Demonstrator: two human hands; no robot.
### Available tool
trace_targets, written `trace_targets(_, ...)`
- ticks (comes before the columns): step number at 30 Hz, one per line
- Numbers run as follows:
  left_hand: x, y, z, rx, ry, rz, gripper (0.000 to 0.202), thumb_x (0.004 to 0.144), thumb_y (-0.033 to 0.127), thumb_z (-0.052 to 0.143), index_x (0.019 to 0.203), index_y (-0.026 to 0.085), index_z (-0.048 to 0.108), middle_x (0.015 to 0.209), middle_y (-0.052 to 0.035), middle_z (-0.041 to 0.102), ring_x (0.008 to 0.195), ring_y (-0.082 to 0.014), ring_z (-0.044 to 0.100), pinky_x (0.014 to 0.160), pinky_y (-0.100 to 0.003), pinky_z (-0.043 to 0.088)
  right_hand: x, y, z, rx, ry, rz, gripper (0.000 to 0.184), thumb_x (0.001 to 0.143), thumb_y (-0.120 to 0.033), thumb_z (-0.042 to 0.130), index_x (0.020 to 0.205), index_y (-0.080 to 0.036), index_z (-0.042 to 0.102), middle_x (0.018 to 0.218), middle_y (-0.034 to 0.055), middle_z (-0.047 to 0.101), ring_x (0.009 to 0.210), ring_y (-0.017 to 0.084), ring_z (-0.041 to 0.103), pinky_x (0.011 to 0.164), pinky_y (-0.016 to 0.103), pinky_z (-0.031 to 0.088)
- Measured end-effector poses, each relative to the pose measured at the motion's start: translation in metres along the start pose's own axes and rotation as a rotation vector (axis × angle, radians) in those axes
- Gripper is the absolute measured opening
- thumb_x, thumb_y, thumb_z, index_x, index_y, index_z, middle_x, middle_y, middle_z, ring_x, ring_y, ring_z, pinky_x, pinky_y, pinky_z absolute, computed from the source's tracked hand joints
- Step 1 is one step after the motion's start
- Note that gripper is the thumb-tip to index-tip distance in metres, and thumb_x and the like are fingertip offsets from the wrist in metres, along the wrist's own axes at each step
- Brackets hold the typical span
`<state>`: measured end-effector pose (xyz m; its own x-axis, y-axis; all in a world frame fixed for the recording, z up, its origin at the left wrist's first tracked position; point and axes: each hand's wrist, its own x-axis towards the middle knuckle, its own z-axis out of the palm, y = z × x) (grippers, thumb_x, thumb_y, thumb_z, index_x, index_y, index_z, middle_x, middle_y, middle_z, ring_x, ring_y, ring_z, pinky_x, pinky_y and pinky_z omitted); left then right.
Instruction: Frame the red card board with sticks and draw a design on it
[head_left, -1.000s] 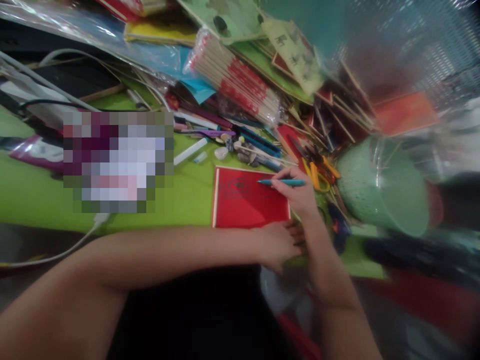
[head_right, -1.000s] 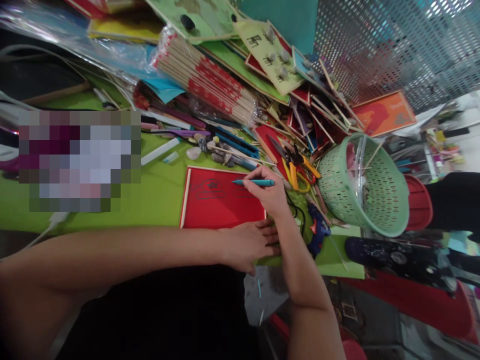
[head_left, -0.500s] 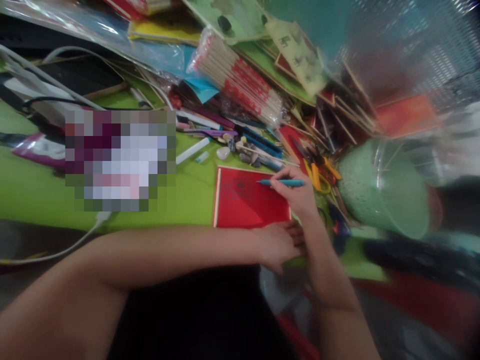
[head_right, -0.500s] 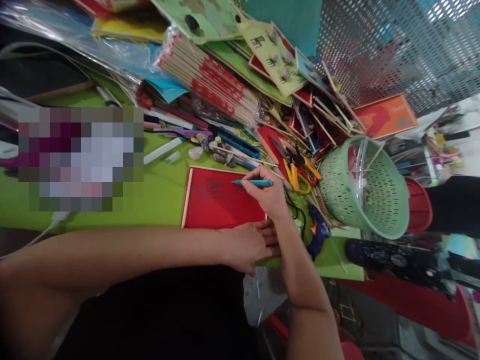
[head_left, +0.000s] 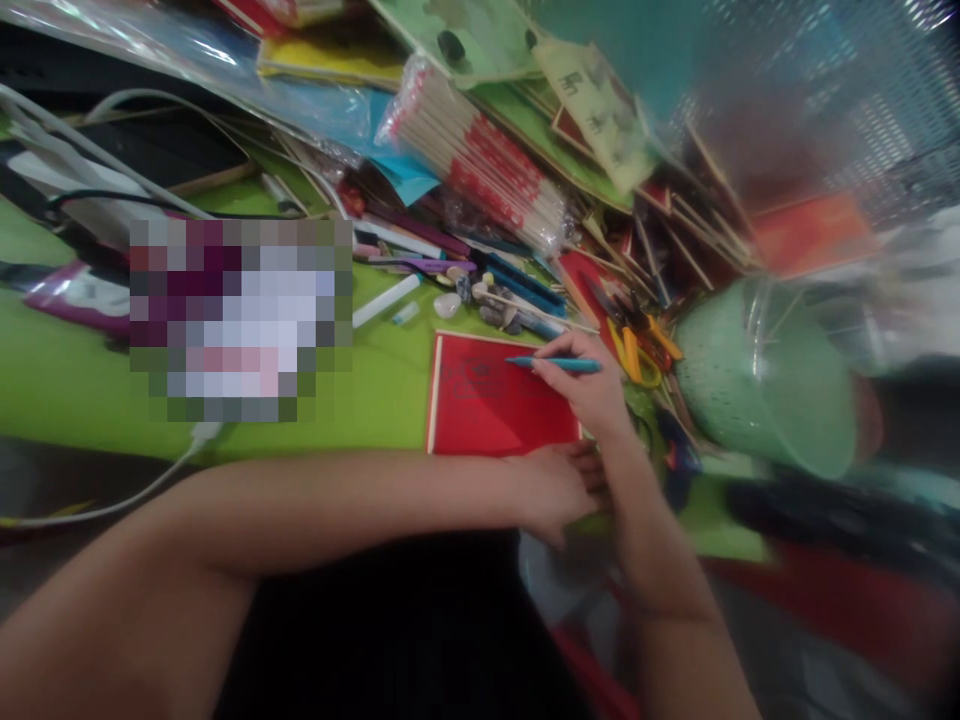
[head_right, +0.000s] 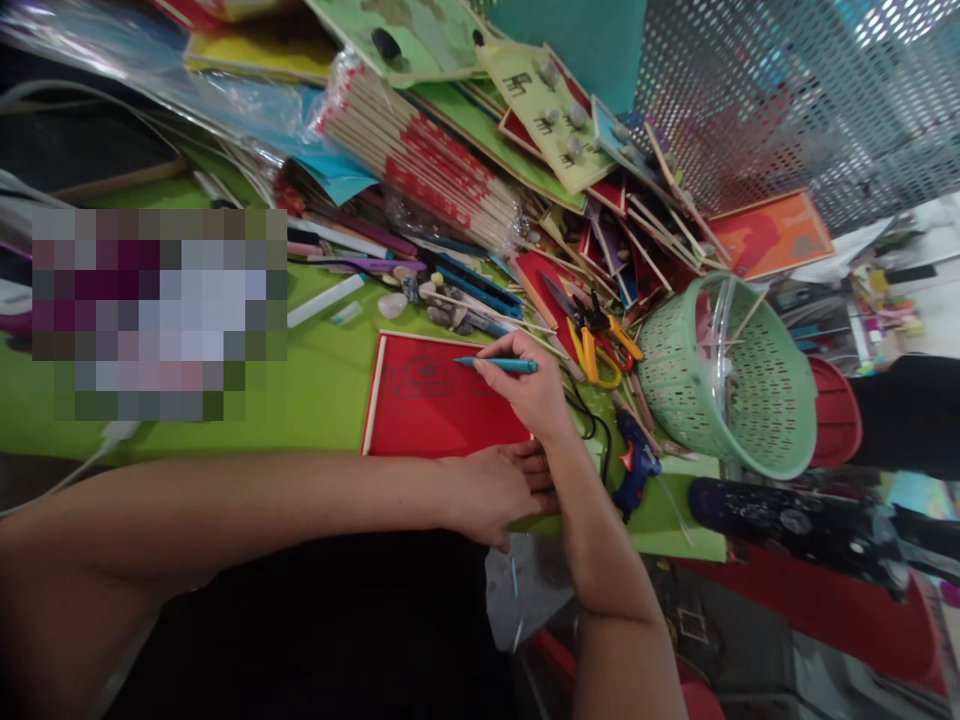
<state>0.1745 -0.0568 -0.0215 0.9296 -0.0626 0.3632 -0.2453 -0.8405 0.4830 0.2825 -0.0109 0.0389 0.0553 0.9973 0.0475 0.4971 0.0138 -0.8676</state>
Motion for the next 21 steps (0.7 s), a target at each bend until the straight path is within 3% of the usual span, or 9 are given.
trace_targets(10, 0.000, 0.001, -0.011, 0.012, -0.114, -0.006, 0.085, 0.074, 0.048, 0.084, 0.147, 0.014, 0.057, 0.162, -0.0170, 0.049, 0.152, -0.0333, 0.042, 0.130, -0.049, 0.026, -0.006, 0.007, -0.006, 0.074, 0.097, 0.004, 0.012, 0.084, -0.032, 0.076, 0.080, -0.024, 0.068, 0.069, -0.0045, 0.064, 0.063, 0.014, 0.060, 0.062, 0.029, 0.050)
trace_targets(15, -0.001, 0.000, -0.003, -0.003, -0.043, -0.002, 0.079, 0.069, 0.046, 0.087, 0.137, 0.011, 0.065, 0.152, -0.0199, 0.058, 0.147, -0.0365, 0.047, 0.128, -0.053, 0.029, -0.008, 0.008, -0.008, 0.039, 0.125, 0.007, 0.011, 0.083, -0.029, 0.076, 0.078, -0.023, 0.068, 0.068, -0.0043, 0.063, 0.061, 0.013, 0.057, 0.061, 0.029, 0.047)
trace_targets(21, -0.001, 0.000, -0.001, -0.005, -0.055, -0.014, 0.083, 0.070, 0.046, 0.087, 0.142, 0.012, 0.062, 0.155, -0.0190, 0.056, 0.149, -0.0355, 0.044, 0.129, -0.051, 0.026, -0.007, 0.006, -0.007, 0.020, 0.134, 0.035, 0.010, 0.081, -0.029, 0.074, 0.077, -0.023, 0.067, 0.068, -0.0043, 0.063, 0.061, 0.013, 0.056, 0.060, 0.029, 0.048)
